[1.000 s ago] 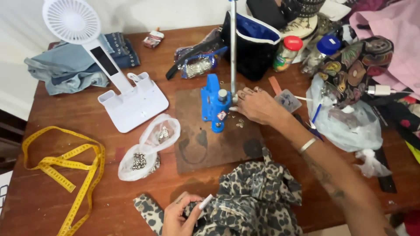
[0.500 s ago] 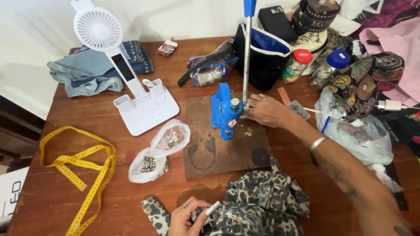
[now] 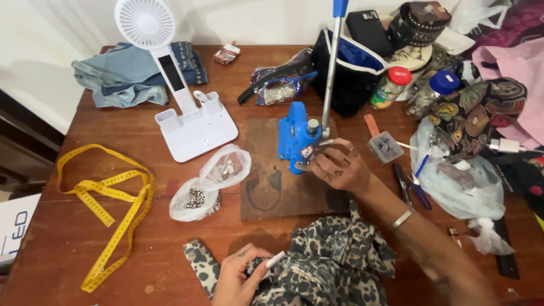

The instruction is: Attaching metal grommets to a leopard print garment using a hand press and inspecting the finished work for quality.

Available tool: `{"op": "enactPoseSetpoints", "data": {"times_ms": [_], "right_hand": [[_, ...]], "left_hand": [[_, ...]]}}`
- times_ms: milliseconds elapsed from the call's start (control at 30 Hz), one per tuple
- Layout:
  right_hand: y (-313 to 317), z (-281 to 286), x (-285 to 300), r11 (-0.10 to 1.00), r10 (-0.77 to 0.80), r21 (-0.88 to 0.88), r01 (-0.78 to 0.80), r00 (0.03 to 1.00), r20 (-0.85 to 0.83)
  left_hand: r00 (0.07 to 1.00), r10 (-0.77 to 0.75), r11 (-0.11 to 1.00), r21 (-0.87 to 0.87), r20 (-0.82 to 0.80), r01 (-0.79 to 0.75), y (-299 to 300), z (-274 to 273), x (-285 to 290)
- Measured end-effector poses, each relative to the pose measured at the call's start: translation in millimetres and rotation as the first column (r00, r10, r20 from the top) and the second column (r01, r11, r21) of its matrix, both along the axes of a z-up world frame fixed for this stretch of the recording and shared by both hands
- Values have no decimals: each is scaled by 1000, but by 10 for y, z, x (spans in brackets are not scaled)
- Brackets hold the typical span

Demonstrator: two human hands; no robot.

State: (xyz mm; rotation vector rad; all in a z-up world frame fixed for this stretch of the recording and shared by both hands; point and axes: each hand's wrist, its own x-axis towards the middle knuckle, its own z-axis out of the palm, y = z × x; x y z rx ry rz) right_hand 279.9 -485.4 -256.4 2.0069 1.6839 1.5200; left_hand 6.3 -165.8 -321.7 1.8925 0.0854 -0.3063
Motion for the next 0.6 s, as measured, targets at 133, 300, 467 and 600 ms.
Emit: {"op": "enactPoseSetpoints", "data": {"times_ms": [133, 300, 467, 600], "right_hand": [[132, -49, 77, 994, 15, 105, -16, 1000, 10], [95, -181, 112, 994, 47, 101, -41, 998, -51], [158, -146, 91, 991, 89, 106, -80, 992, -90], [150, -166, 104, 990, 128, 85, -116, 979, -161]], "left_hand": [[998, 25, 999, -38, 54, -23, -15, 28, 10], [1000, 3, 999, -35, 1, -3, -34, 95, 26], [999, -26, 1000, -17, -20, 26, -20, 66, 28], [999, -29, 999, -14, -14, 29, -23, 75, 34]]}}
